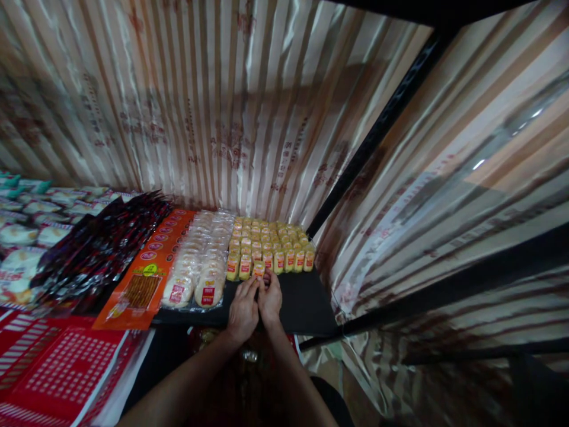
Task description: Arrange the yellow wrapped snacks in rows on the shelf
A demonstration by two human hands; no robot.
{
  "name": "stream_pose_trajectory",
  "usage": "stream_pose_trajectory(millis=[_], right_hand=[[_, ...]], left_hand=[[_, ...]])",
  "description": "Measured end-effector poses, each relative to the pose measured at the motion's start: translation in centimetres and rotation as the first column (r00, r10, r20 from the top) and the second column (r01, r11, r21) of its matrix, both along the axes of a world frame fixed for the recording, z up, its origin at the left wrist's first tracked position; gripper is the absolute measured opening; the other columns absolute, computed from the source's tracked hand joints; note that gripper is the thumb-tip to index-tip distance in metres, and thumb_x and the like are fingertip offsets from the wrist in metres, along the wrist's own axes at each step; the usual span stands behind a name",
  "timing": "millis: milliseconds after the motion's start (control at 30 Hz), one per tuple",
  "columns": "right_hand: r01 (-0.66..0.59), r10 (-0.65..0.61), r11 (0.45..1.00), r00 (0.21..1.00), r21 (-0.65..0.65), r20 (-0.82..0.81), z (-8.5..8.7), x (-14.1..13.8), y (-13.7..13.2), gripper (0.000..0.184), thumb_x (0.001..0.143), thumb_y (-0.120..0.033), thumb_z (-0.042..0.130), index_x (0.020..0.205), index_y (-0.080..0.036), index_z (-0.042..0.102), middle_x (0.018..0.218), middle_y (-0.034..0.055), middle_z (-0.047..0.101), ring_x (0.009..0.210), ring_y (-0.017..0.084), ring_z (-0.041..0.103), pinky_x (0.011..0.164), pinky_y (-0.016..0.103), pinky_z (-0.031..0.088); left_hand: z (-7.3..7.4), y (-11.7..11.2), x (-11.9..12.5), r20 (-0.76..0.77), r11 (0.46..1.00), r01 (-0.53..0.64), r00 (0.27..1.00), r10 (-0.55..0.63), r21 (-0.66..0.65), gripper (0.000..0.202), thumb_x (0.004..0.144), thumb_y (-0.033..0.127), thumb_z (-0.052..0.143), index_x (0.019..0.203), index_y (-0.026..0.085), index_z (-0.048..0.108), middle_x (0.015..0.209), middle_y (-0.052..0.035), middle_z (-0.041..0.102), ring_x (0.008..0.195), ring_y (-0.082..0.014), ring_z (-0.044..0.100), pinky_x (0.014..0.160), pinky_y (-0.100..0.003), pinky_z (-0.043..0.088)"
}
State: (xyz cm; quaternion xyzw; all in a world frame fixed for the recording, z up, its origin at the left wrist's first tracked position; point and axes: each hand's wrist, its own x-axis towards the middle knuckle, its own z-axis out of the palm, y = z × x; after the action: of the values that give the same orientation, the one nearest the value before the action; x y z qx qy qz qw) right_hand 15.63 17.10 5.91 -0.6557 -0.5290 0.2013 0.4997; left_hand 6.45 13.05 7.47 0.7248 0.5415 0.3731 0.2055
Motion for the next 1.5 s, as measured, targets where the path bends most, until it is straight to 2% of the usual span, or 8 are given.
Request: stream_pose_trajectory(millis=[133,267,400,667,900,1100,1267,1500], right_hand=[[0.047,-0.048,0.998,0.999,0.029,0.022,0.0,-0.3,0.4,0.026,0.078,-0.035,0.047,0.097,-0.018,0.051,0.089,0.0081,0.062,0.078,0.019,0.058,0.072,0.031,0.046],[0.084,-0.089,0.996,0.989,0.042,0.115,-0.2,-0.4,0.3,0.018,0.080,-0.035,0.045,0.087,-0.019,0.051,0.081,0.0063,0.060,0.075,0.020,0.056,0.070,0.032,0.044],[0.036,-0.046,0.997,0.988,0.075,0.147,-0.6,-0.4,0.3,0.017,0.082,-0.033,0.042,0.084,-0.019,0.052,0.083,0.0064,0.057,0.075,0.019,0.054,0.071,0.032,0.045],[-0.032,0.006,0.989,0.984,0.141,0.178,-0.9,-0.7,0.0,0.020,0.080,-0.021,0.042,0.094,-0.019,0.056,0.097,0.0089,0.052,0.091,0.019,0.051,0.081,0.034,0.044],[-0.024,-0.015,0.991,0.960,0.135,0.280,-0.9,-0.8,-0.1,0.025,0.080,-0.018,0.043,0.097,-0.020,0.061,0.096,0.0082,0.053,0.092,0.020,0.048,0.083,0.034,0.041],[-0.010,-0.025,0.993,0.953,0.115,0.301,-1.2,-0.7,0.2,0.024,0.080,-0.017,0.042,0.090,-0.019,0.063,0.093,0.0075,0.053,0.089,0.019,0.047,0.082,0.032,0.041],[-0.004,-0.026,0.995,0.953,0.099,0.301,-0.8,-0.8,0.1,0.024,0.080,-0.017,0.042,0.086,-0.018,0.065,0.096,0.0086,0.051,0.092,0.019,0.047,0.083,0.032,0.041],[-0.052,0.016,0.990,0.965,0.132,0.261,0.3,-0.6,-2.5,0.027,0.080,-0.017,0.038,0.098,-0.016,0.059,0.099,0.0094,0.054,0.098,0.018,0.048,0.089,0.034,0.040]], left_hand=[[0.1,0.7,-0.3,-0.122,0.997,0.009,0.993,0.001,0.083,0.054,0.071,0.004,0.038,0.122,0.012,0.050,0.127,-0.0088,0.052,0.120,-0.0216,0.040,0.105,-0.041,0.034],[-0.1,1.3,-0.4,-0.176,0.996,0.038,0.984,-0.023,0.083,0.053,0.074,0.004,0.035,0.125,0.010,0.047,0.129,-0.0094,0.050,0.120,-0.0206,0.041,0.104,-0.039,0.036],[-1.0,1.6,-0.6,-0.171,0.998,0.027,0.985,-0.016,0.063,0.053,0.074,0.004,0.033,0.126,0.007,0.045,0.132,-0.0121,0.047,0.123,-0.0209,0.040,0.104,-0.040,0.035],[-2.5,2.0,-0.7,-0.101,0.992,0.050,0.994,-0.039,0.112,0.051,0.075,0.005,0.032,0.125,0.008,0.045,0.132,-0.0152,0.046,0.126,-0.0203,0.037,0.104,-0.045,0.033],[-2.4,1.9,-0.7,-0.136,0.994,0.054,0.990,-0.041,0.097,0.048,0.078,0.006,0.032,0.124,0.005,0.045,0.131,-0.0164,0.047,0.124,-0.0206,0.039,0.104,-0.042,0.035],[-2.5,2.1,-0.7,-0.149,0.991,0.052,0.988,-0.034,0.120,0.049,0.077,0.005,0.034,0.124,0.008,0.046,0.131,-0.0139,0.048,0.122,-0.0200,0.041,0.102,-0.041,0.038],[-1.6,1.7,-0.7,-0.156,0.996,0.036,0.988,-0.022,0.085,0.048,0.077,0.004,0.033,0.123,0.006,0.046,0.128,-0.0150,0.049,0.121,-0.0211,0.041,0.102,-0.041,0.038],[-1.0,0.7,-1.1,-0.154,0.995,0.033,0.988,-0.019,0.090,0.041,0.076,0.005,0.036,0.113,0.011,0.054,0.119,-0.0115,0.054,0.112,-0.0202,0.045,0.099,-0.038,0.040]])
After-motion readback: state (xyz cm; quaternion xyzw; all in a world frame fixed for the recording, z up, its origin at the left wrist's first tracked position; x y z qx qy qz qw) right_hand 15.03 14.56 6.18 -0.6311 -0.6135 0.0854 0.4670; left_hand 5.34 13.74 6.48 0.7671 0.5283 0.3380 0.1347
